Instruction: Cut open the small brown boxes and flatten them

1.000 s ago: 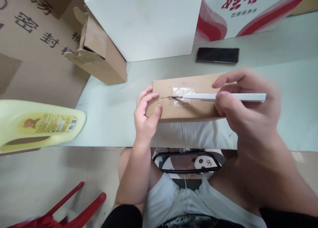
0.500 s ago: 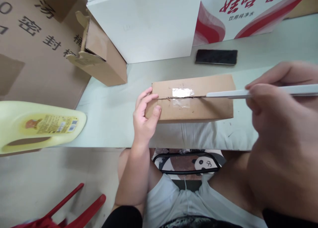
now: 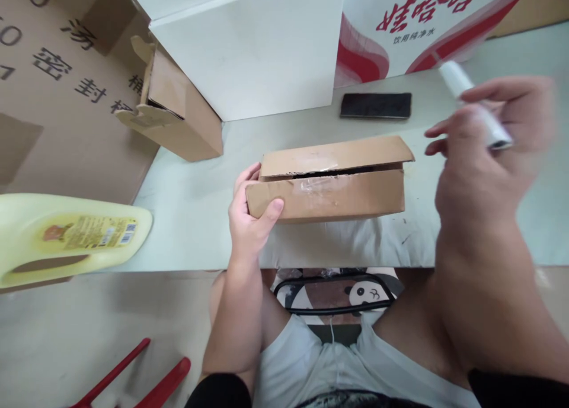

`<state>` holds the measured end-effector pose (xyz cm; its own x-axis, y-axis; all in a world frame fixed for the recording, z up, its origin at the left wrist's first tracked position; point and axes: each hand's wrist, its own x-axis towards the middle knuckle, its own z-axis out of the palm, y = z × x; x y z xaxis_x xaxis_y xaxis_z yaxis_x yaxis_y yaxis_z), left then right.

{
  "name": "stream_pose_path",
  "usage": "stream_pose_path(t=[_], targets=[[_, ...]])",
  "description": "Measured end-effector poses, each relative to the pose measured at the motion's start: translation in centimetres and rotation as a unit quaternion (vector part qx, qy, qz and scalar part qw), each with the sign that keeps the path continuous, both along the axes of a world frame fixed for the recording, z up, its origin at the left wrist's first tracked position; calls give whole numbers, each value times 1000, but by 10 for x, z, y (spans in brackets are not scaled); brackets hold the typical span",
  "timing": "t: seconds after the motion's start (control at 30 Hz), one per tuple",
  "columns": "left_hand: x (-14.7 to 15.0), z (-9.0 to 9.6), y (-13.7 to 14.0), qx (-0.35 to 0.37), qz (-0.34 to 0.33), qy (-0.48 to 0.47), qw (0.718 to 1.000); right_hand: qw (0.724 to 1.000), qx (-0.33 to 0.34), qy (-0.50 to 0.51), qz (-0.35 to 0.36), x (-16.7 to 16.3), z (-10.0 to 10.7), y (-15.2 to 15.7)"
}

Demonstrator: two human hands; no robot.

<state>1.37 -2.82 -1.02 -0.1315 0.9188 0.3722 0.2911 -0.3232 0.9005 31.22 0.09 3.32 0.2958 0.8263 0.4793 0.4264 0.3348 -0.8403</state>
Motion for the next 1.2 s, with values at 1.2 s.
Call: stream_pose_path(t=[1.2], targets=[[-22, -6, 11, -213, 47, -305, 927, 954, -246, 105, 136, -30, -45, 15]])
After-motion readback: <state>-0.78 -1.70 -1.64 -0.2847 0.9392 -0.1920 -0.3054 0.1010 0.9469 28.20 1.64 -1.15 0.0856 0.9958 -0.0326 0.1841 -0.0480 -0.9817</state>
